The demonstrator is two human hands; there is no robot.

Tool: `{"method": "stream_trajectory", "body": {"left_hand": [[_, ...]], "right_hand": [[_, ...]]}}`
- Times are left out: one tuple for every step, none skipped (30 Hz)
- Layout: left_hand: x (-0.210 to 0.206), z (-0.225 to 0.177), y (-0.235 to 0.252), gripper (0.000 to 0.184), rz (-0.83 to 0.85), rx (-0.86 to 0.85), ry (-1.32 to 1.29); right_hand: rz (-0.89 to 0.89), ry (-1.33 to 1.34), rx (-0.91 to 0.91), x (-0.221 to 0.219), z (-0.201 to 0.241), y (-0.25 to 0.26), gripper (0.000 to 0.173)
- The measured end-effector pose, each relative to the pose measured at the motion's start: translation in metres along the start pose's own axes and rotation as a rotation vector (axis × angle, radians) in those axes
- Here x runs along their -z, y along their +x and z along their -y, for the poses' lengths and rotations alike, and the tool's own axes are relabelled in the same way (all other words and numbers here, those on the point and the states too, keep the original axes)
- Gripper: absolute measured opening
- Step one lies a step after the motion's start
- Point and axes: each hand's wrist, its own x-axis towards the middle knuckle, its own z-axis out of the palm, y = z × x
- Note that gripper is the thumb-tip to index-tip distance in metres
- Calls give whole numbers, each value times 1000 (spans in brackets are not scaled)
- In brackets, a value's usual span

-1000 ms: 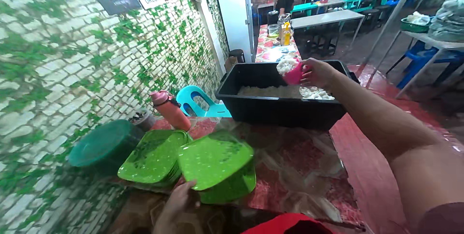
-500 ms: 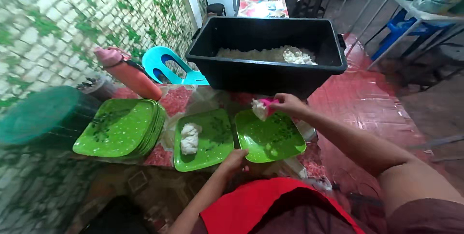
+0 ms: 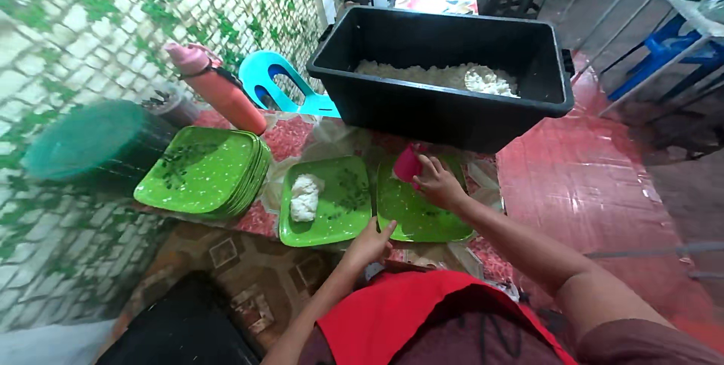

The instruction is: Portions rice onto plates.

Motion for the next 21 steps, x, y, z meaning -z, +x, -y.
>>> {"method": "stream_trajectory", "body": {"left_hand": [[1,0,-5,80,13,-7,17],[2,0,-10,80,22,-20,28],[4,0,-15,78,32,-42,26],[6,1,-20,75,44,-66,12],[9,4,-25,72,58,-91,-3],[12,8,-29,69,71,-112,-10],[16,12,-34,67,81,-130,-6],[20,17,-38,65,88,-146,-5],[24,23,-43,62,80,-162,-19],[27,28,-47,58,62,-173,-48],[30,34,-52,56,54,-175,-79],[33,39,-56,55,46,-168,-111],[35,44,-58,54,39,-159,-137],[37,48,-60,54,30,-152,-160],[38,51,-62,54,20,-150,-181],[40,53,-64,53,7,-153,-202],[41,54,-66,53,-4,-158,-223],[43,55,-68,52,-10,-165,-241],[45,56,-70,51,-17,-173,-260],[46,57,-71,50,-22,-180,-279],[47,59,-72,49,-31,-185,-297]], "right_hand": [[-77,-1,13,-4,-1,-2,18],[-143,3,24,-5,-2,-4,16],[-190,9,31,-5,-2,-5,15],[-204,20,28,-3,-1,-6,15],[-205,20,36,-1,0,-9,14],[-191,22,48,3,2,-13,14],[-182,24,64,6,5,-20,14],[-179,27,86,12,10,-28,13],[-161,37,107,19,17,-39,13],[-132,52,125,25,24,-50,14],[-107,68,140,28,30,-61,14],[-94,74,149,28,34,-71,14],[-98,82,144,29,35,-76,14],[-110,119,109,31,34,-77,14],[-138,183,49,35,30,-74,16],[-194,238,-19,40,25,-67,19],[-239,275,-85,47,21,-58,22],[-259,291,-132,52,17,-49,25],[-244,287,-157,54,13,-42,26],[-185,280,-163,53,11,-36,27],[-91,277,-146,49,11,-32,27]]}}
